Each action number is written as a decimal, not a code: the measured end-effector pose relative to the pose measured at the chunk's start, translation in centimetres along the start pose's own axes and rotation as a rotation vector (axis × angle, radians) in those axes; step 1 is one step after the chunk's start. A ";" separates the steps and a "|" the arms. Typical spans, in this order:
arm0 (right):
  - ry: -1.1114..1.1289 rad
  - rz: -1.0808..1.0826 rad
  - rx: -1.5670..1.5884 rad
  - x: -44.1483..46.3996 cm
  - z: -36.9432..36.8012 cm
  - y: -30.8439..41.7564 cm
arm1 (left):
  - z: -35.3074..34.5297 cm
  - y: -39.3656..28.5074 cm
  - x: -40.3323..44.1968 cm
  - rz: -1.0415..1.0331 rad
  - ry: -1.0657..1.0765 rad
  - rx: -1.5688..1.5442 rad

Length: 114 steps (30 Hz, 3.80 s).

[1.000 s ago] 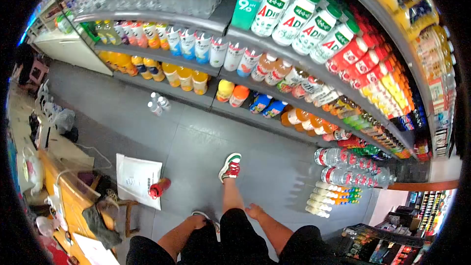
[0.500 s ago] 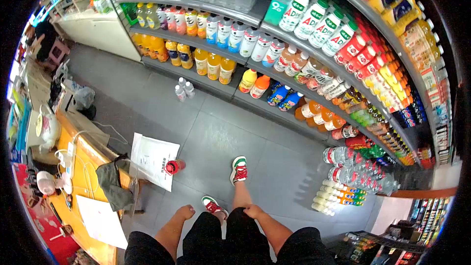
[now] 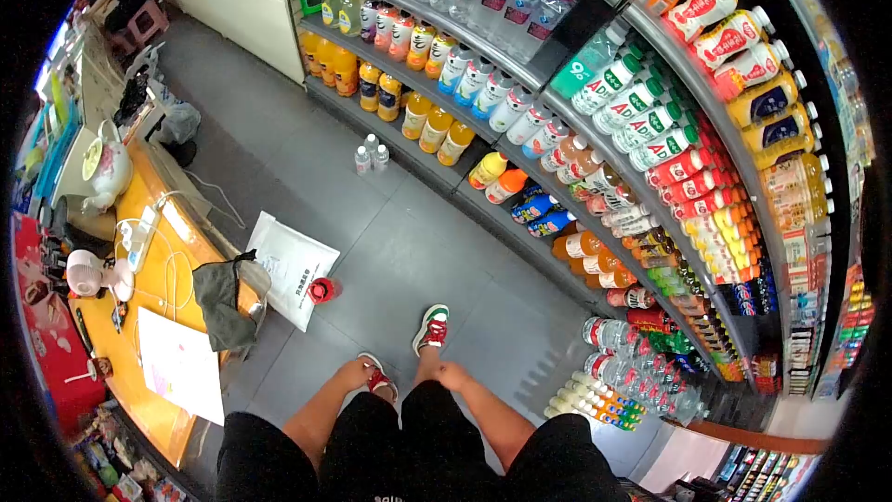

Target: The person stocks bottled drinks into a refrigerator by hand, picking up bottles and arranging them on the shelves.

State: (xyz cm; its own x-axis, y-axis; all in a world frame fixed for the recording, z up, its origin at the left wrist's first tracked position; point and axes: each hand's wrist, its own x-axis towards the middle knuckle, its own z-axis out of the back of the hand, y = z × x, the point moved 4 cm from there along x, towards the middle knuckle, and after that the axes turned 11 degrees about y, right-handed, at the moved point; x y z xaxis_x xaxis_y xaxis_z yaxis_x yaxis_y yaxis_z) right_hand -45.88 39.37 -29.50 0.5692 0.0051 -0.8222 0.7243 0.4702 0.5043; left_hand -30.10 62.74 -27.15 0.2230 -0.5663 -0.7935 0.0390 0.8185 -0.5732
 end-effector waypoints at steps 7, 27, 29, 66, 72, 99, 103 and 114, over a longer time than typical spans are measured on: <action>-0.120 0.032 -0.024 -5.2 14.8 4.7 | 2.2 -2.0 0.6 0.057 -0.081 -0.212; -0.035 0.028 -0.430 0.3 37.0 15.0 | 13.4 -24.0 14.7 -0.119 0.086 -0.100; 0.016 0.038 -0.424 0.7 36.7 16.6 | 15.3 -22.5 15.9 -0.175 0.053 -0.166; -1.190 0.185 -0.659 -13.0 64.2 44.2 | 54.0 -63.1 2.8 -1.163 -1.088 0.503; -1.151 0.100 -0.805 -12.4 65.8 44.3 | 54.3 -66.3 3.9 -0.999 -1.110 0.748; -1.028 0.273 -0.681 -10.5 67.7 44.2 | 53.4 -65.8 6.4 -1.055 -1.295 0.845; -1.032 0.215 -0.715 -10.2 68.3 44.1 | 53.5 -65.7 6.7 -1.054 -1.276 0.850; -0.965 0.240 -0.729 -9.5 69.3 43.8 | 53.1 -65.8 6.8 -1.109 -1.318 0.933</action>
State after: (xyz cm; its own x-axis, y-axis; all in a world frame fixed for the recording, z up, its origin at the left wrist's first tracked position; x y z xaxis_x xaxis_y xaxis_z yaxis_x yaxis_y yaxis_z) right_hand 7.37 -1.24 18.70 0.9362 -0.3490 -0.0415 0.3514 0.9313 0.0963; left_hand 20.56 10.13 16.05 0.1919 -0.7290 0.6571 0.9689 0.2475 -0.0084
